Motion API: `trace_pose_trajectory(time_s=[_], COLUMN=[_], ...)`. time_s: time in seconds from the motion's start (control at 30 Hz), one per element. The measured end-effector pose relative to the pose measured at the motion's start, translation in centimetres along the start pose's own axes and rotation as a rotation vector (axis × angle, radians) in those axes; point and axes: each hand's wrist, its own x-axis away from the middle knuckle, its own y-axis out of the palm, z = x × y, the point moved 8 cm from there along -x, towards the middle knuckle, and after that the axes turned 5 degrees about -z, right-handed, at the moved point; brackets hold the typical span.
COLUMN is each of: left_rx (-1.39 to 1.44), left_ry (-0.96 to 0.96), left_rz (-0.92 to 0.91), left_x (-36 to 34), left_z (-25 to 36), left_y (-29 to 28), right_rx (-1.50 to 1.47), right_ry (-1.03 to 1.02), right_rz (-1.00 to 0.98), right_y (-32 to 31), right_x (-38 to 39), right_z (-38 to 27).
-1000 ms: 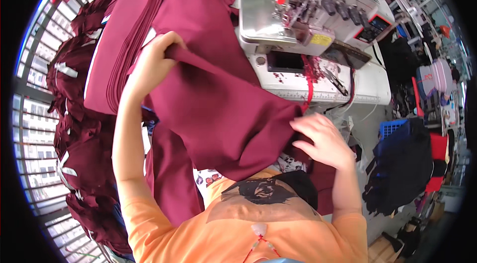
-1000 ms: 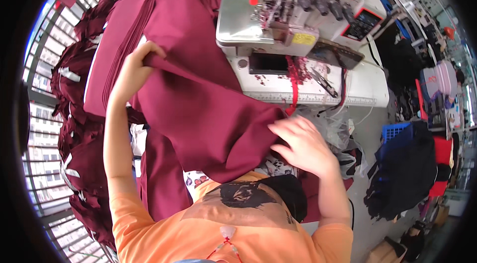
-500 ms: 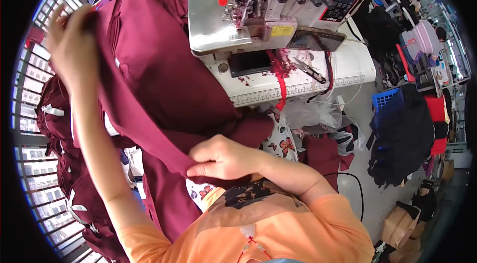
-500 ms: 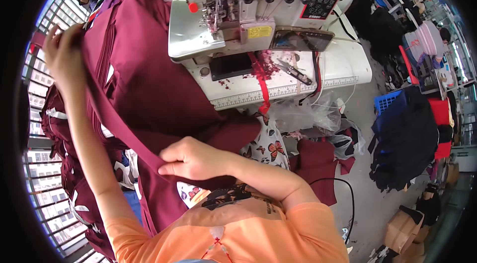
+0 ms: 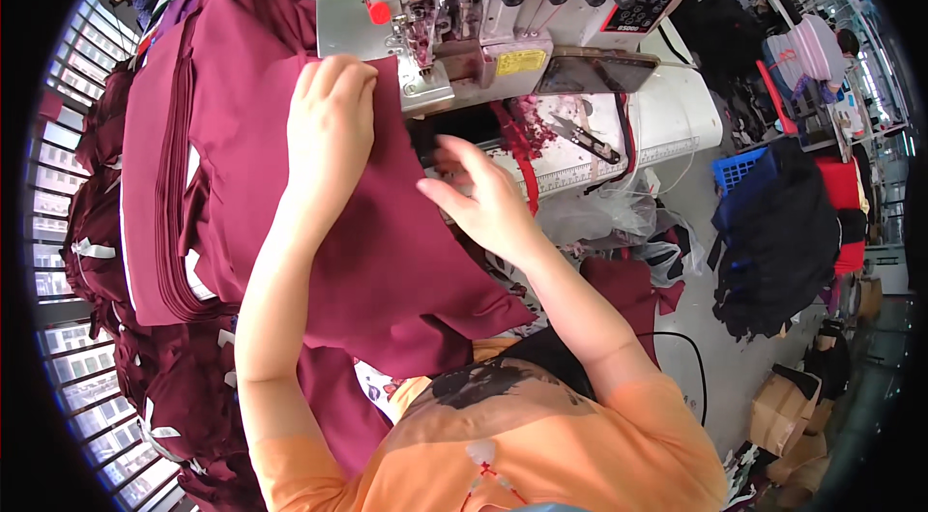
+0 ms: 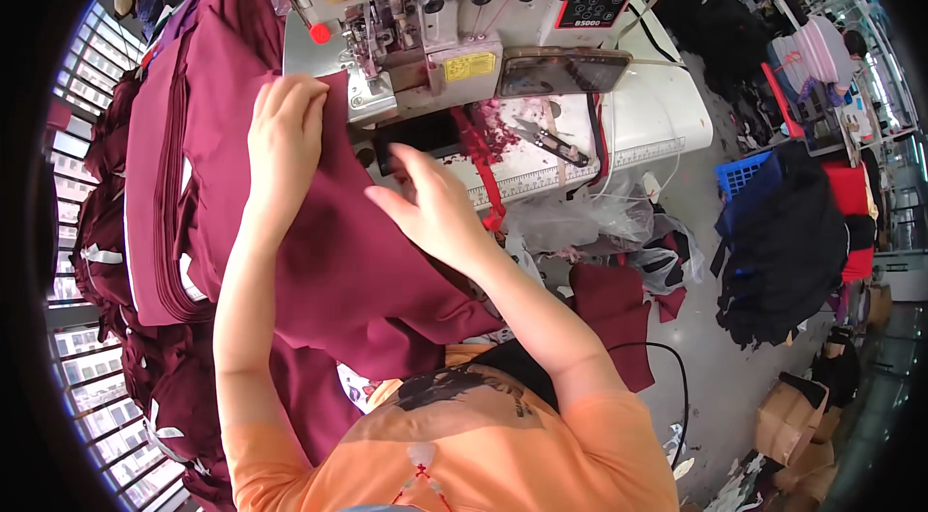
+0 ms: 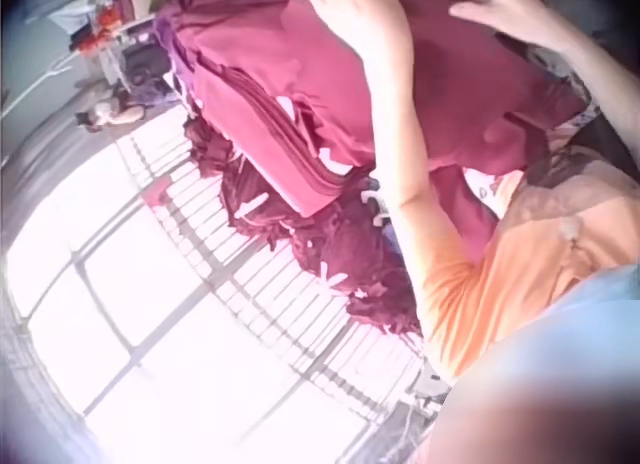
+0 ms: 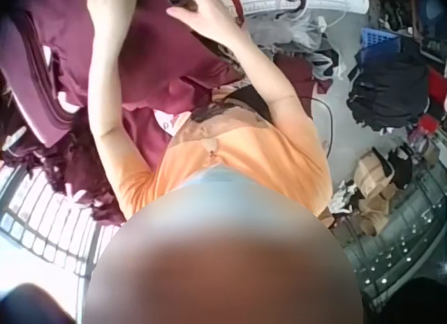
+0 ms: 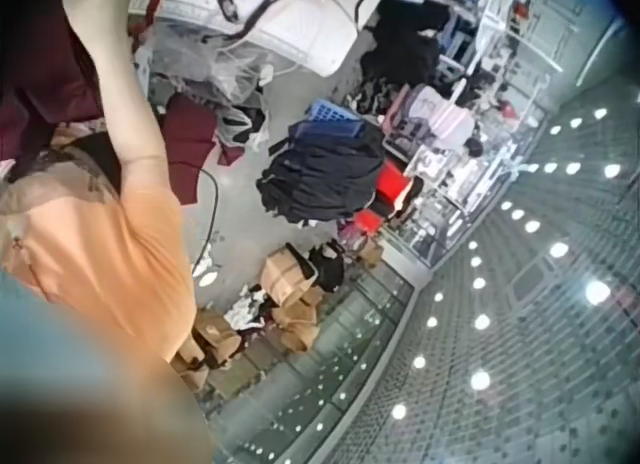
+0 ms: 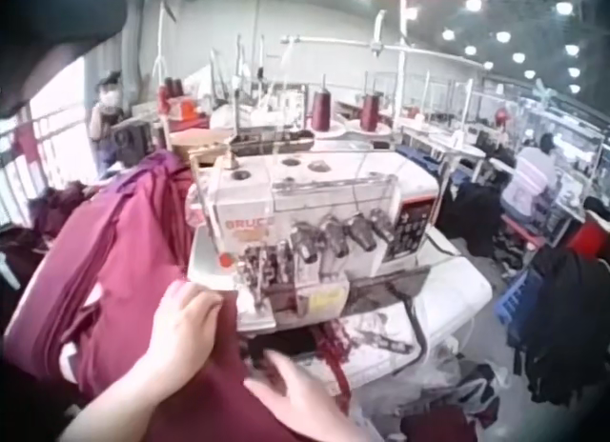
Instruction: Joining pieces of maroon fabric using an overlock sewing machine.
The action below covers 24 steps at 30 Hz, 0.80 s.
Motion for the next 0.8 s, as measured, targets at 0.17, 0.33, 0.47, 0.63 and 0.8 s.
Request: trace_pose_trajectory(time_s=[0.17, 0.33, 0.47, 0.63, 0.8], left_rx=[0.089, 0.071, 0.025, -0.077, -0.143], left_ry=[0.153, 0.197, 0.205, 0.145, 0.128], left_rz=[-0.032, -0.066, -0.027, -0.001, 0.04], left_x=[2.6, 3.4, 3.0, 2.2, 2.0], left_z=[1.1, 2.8, 3.4, 4.1, 4.4], left_y=[-0.7, -0.1, 0.8, 1.9, 1.4], right_rx=[-0.925, -0.915, -1.032, -1.059, -1.015], right_ry=[0.397, 0.354, 0.417, 0.398, 0.344], right_rz=[-0.555, -0.208, -0.153, -0.077, -0.108], right_y=[6.7, 5.1, 4.3, 3.6, 3.3], right_x=[2.1, 4.1, 3.9, 3.0, 2.0], right_z=[-0.6, 1.4, 2.5, 3.2, 2.7])
